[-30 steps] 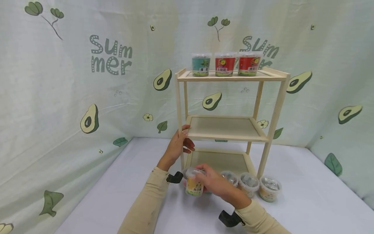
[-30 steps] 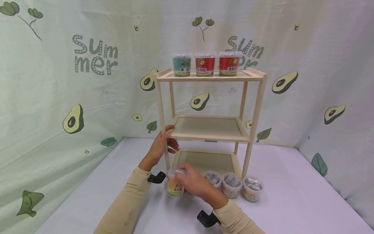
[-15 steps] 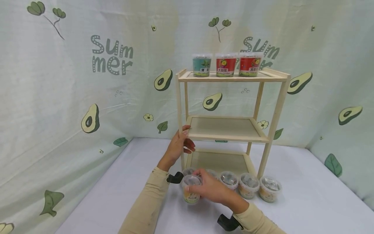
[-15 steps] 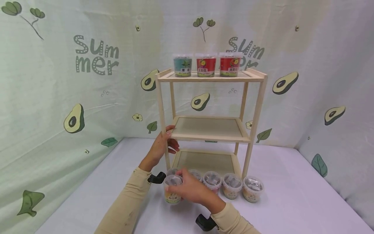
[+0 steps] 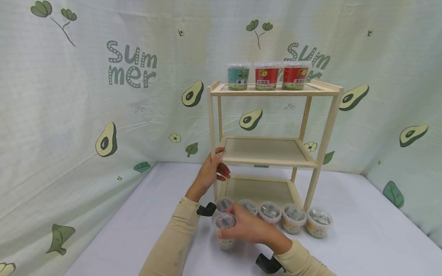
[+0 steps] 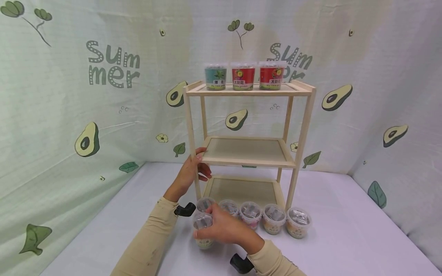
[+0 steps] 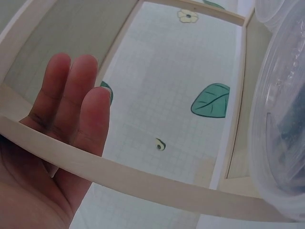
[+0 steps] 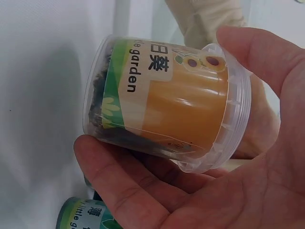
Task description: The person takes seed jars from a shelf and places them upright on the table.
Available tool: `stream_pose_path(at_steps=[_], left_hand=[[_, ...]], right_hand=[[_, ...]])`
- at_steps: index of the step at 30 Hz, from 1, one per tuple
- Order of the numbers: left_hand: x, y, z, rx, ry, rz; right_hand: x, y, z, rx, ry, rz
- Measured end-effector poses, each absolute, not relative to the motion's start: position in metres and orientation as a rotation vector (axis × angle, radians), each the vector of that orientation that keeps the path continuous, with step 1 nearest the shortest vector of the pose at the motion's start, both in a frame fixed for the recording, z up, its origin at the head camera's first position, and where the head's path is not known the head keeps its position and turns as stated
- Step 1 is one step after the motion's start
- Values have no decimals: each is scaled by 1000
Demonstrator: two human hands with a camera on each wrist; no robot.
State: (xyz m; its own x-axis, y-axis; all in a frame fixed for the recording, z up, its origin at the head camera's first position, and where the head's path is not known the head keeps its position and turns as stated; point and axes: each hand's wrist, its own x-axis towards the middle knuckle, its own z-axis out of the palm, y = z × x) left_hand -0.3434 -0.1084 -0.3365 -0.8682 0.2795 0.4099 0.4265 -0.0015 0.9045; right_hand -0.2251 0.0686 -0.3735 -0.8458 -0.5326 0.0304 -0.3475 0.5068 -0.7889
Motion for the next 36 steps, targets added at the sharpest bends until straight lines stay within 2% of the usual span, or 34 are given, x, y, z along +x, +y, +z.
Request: stream_pose_path(at_steps=[29, 36], left_hand=[[-346, -108, -334, -771, -2132, -2022], [-345, -108, -335, -758, -2136, -2019]], right_hand=[[-220, 57, -391, -748, 2724, -1180], [-218, 62, -385, -840, 2710, -1130]])
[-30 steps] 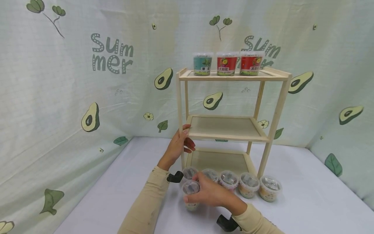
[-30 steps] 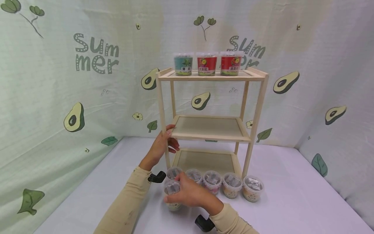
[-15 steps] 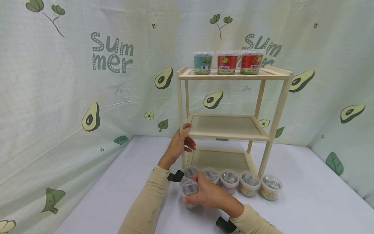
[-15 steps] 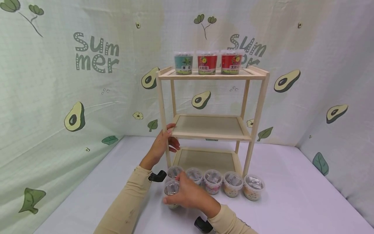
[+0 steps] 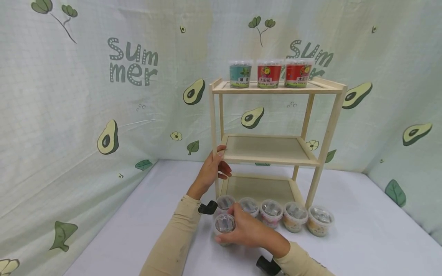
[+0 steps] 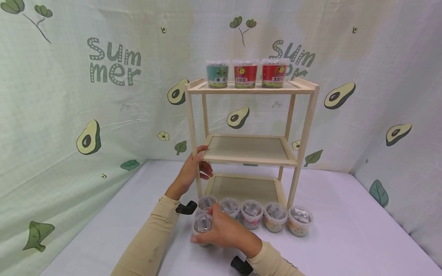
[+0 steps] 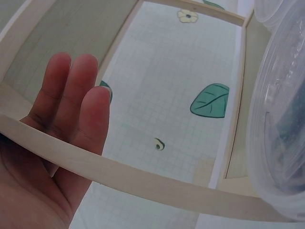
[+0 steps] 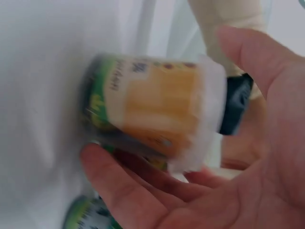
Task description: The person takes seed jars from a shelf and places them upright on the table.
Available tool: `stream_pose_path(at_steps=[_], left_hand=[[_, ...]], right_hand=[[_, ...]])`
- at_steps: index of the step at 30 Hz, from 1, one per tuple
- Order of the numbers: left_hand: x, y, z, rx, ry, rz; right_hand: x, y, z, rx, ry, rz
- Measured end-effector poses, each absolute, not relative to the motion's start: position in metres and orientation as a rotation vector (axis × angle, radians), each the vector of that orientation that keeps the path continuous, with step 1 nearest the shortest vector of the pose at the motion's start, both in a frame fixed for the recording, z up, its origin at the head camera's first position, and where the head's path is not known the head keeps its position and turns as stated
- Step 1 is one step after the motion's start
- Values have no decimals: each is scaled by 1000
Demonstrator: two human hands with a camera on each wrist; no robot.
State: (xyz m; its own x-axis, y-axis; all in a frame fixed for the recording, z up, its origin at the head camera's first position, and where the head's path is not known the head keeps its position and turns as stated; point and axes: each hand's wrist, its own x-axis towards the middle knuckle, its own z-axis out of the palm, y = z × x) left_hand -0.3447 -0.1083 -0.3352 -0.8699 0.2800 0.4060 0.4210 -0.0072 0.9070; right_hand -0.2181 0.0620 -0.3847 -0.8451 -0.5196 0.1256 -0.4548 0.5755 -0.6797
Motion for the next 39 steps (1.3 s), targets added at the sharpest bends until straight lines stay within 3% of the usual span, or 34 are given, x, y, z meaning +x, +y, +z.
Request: stream_pose_path(at_steps=[39], left_hand=[[-348, -109, -340, -768, -2130, -2009]], right_hand=[[-222, 71, -379, -853, 2704, -1060]])
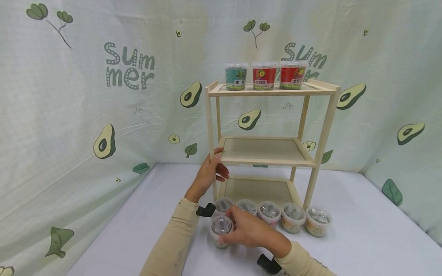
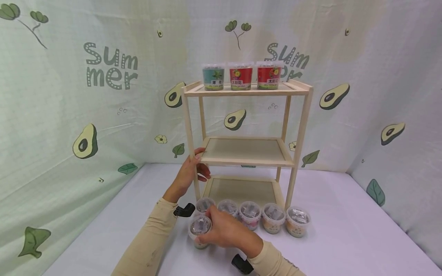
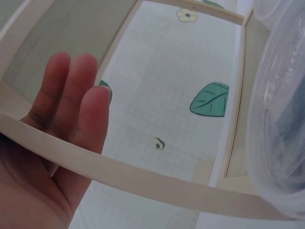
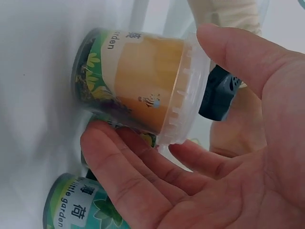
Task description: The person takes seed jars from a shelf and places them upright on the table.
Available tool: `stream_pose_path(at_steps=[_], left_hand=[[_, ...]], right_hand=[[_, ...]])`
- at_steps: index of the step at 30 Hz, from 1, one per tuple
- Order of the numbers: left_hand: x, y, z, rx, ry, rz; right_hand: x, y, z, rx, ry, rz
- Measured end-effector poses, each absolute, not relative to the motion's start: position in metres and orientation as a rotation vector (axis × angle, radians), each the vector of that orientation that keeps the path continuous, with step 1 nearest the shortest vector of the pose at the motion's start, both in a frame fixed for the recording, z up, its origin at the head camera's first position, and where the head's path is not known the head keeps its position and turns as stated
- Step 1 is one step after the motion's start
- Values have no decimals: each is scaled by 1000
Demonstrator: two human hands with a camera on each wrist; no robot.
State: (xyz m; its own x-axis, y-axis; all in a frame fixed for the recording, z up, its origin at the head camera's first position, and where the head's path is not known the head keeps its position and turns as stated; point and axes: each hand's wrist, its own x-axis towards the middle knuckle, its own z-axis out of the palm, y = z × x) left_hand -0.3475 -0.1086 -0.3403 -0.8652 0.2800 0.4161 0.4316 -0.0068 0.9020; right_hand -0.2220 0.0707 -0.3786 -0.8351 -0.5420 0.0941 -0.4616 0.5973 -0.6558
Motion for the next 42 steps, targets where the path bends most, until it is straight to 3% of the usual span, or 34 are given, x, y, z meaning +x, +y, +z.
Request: stream_pose_path(at_steps=[42], left_hand=[[-345, -107, -338, -769, -2130, -2019]], right_hand=[[-239, 149, -309, -713, 2582, -1549]])
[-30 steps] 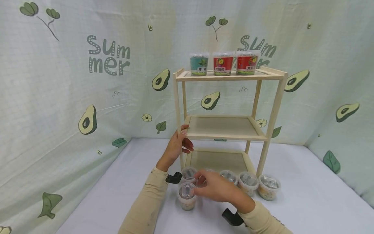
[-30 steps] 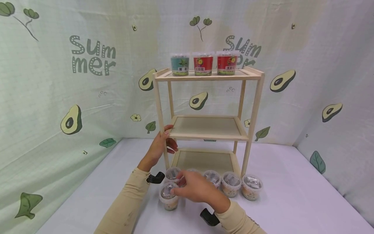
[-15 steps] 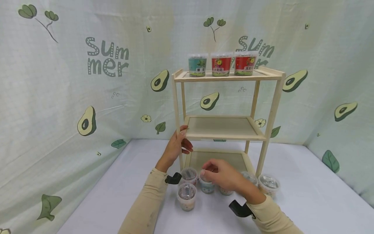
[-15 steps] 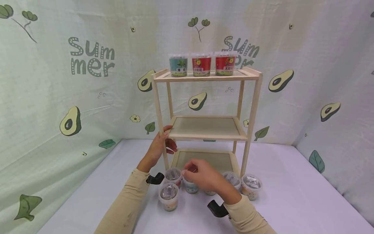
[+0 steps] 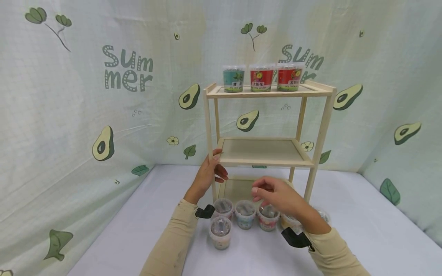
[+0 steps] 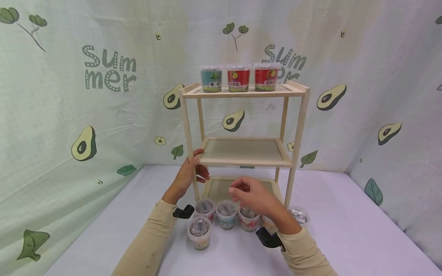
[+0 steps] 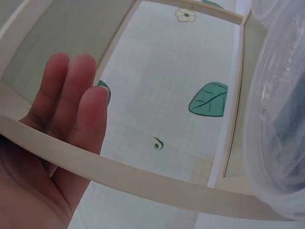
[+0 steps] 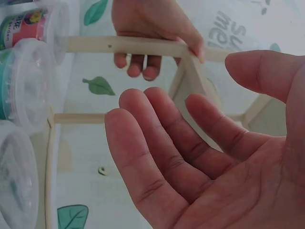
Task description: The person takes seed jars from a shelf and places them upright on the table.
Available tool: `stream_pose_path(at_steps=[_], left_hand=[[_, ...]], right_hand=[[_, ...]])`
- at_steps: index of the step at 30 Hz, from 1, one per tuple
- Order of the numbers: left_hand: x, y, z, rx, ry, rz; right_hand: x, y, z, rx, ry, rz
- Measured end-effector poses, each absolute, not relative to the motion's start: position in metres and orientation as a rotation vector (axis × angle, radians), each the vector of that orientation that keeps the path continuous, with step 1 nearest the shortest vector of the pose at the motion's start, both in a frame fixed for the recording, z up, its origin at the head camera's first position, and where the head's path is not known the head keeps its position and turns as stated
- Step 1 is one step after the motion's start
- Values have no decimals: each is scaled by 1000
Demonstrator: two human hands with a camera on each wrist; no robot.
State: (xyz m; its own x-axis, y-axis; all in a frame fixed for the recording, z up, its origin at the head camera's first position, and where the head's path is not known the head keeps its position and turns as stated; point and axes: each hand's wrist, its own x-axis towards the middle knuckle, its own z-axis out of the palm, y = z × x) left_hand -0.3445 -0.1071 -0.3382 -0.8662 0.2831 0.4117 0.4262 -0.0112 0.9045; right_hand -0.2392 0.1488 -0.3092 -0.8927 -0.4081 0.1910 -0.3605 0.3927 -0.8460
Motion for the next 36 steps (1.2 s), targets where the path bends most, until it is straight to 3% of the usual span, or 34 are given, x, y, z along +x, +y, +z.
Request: stream_pose_path(at_steps=[36], left_hand=[[-347, -110, -340, -767, -2174, -2010]], right_hand=[[-233, 223, -276, -677, 2700, -1745]])
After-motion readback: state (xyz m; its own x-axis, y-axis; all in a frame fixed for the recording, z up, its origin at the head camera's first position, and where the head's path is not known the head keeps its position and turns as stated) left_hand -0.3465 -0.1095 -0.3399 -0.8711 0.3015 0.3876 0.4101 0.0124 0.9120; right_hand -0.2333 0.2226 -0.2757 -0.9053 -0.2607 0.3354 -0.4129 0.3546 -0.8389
